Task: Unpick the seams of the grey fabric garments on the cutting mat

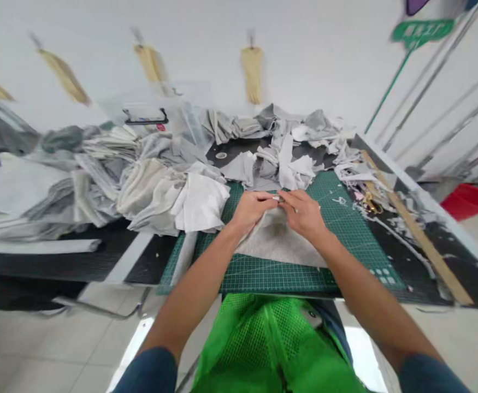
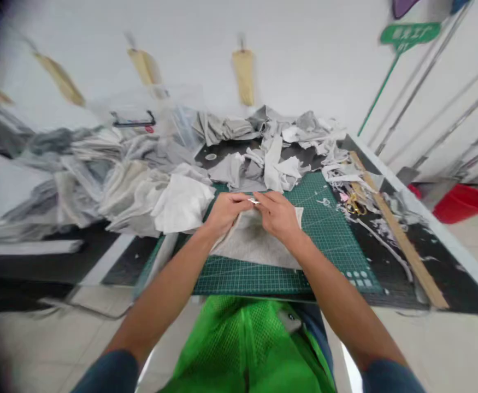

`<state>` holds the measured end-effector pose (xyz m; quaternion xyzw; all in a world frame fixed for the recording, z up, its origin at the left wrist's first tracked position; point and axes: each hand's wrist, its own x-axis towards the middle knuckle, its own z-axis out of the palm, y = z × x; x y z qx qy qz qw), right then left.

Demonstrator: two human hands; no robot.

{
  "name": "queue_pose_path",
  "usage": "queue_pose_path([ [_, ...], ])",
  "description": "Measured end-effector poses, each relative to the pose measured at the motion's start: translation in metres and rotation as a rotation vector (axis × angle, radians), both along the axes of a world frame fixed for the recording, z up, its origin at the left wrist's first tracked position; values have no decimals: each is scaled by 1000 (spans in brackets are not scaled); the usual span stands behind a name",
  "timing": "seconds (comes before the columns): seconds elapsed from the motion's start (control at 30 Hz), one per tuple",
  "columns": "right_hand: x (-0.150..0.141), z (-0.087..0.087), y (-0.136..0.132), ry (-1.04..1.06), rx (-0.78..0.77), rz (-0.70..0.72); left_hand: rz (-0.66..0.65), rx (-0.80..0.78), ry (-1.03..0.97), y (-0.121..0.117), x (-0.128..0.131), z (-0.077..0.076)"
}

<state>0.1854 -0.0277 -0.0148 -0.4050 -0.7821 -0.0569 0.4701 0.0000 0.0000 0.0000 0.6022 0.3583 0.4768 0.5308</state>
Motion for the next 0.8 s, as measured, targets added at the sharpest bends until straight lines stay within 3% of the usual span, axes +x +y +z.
queue_pose_path([
  [0.33,1,0,-2,47,-69,12,-38,-54,-112,0,3,1],
  [0.8,3,2,-2,46,-93,18,-54,-74,-112,-1,4,1],
])
